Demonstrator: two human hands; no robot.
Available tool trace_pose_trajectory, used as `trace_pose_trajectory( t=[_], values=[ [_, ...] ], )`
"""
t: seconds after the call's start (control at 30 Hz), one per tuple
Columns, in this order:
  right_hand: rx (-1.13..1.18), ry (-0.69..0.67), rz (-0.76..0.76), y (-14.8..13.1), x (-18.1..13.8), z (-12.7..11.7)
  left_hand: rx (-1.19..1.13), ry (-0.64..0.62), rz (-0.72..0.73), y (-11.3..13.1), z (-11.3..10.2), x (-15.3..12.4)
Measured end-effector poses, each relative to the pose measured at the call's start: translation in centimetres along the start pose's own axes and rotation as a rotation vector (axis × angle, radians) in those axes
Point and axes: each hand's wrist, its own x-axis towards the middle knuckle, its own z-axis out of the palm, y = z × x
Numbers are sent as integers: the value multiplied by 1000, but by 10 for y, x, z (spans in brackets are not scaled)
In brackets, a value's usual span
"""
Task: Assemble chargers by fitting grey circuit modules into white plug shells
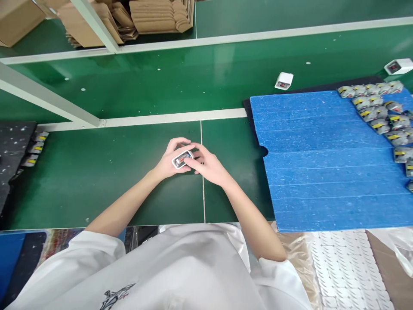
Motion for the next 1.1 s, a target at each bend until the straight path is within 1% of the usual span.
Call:
trace_pose_trajectory(
  t=[0.03,0.07,0.1,0.17,0.27,0.33,0.43,0.5,0.6,0.7,0.83,0.97,1.1],
  values=[
    [72,-71,51,-1,1,0,-18,-11,5,0,1,-1],
    [128,-109,85,-2,1,-1,-40,-21,1,0,1,-1],
    [174,-113,99,-2,1,0,-66,-29,-15,0,1,-1],
    [255,-42,84,-2,2,0,-144,-34,-74,1,1,-1],
    [343,81,44,1,5,2,-345,-56,-155,3,-1,2],
    [361,121,45,4,6,3,-455,-75,-204,6,-1,3],
    [309,146,60,8,7,3,-501,-38,-275,9,0,4],
    [243,136,63,9,7,2,-514,-15,-289,9,0,4],
    [117,121,48,10,6,-1,-536,-13,-279,8,0,3],
    [5,152,-17,12,6,-2,-519,-7,-257,7,0,3],
    [-82,194,-80,15,6,-1,-488,17,-222,6,2,3],
    [-159,228,-84,16,5,2,-469,46,-212,7,3,4],
    [-184,231,-65,15,5,4,-467,67,-231,8,3,5]
  ],
)
